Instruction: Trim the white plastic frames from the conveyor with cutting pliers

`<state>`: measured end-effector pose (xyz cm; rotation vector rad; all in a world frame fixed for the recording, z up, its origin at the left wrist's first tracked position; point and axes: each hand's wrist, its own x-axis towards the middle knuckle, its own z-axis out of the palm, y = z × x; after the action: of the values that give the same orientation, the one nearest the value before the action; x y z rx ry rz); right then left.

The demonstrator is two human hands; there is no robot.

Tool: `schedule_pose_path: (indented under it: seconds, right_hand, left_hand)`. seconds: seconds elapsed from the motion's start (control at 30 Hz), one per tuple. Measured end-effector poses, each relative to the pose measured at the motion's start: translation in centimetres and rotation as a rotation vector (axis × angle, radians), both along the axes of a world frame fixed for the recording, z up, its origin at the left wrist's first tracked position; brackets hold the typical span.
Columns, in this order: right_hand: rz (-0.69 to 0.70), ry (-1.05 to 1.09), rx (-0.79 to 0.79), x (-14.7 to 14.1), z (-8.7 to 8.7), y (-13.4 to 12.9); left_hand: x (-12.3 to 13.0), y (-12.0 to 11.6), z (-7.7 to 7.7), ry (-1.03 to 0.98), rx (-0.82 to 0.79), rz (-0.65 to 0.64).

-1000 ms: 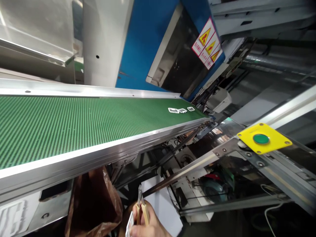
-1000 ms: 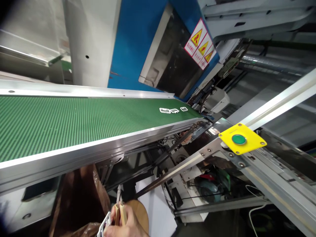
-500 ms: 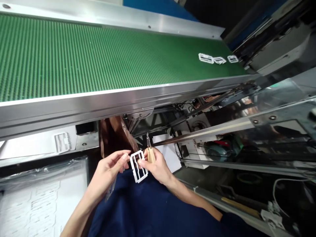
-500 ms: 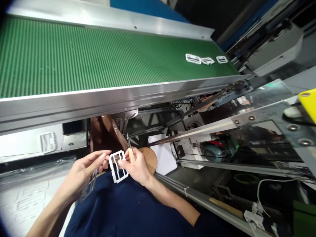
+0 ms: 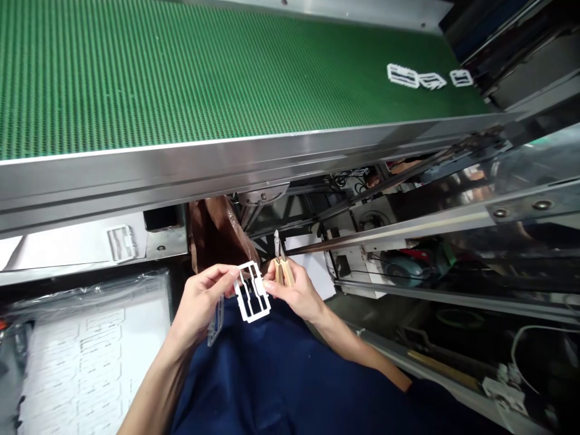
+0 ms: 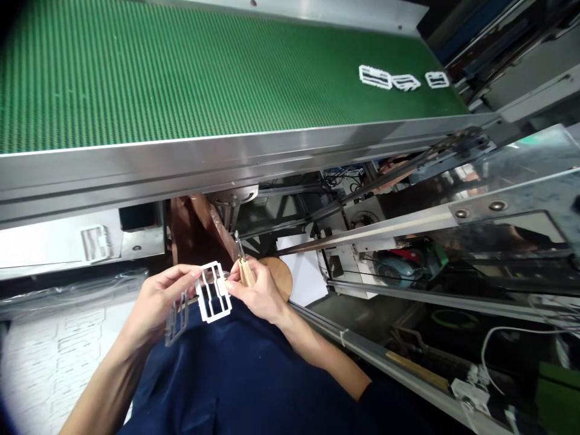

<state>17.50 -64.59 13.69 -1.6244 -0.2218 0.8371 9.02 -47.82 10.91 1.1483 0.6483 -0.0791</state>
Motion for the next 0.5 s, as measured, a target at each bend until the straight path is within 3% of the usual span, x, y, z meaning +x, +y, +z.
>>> schedule_pose_path:
  seconds: [0.3, 0.5]
  right_hand:
    - [0.016, -0.092, -0.041, -0.7, 1.1, 1.0]
    - [0.124, -0.097, -0.098, -2.1, 0.9, 0.7]
  left_hand:
    - [0.2, -0.7, 0.5, -0.084, -0.206, -0.038]
    - [-0.6, -1.5, 0.3, -0.126, -0.027, -0.095]
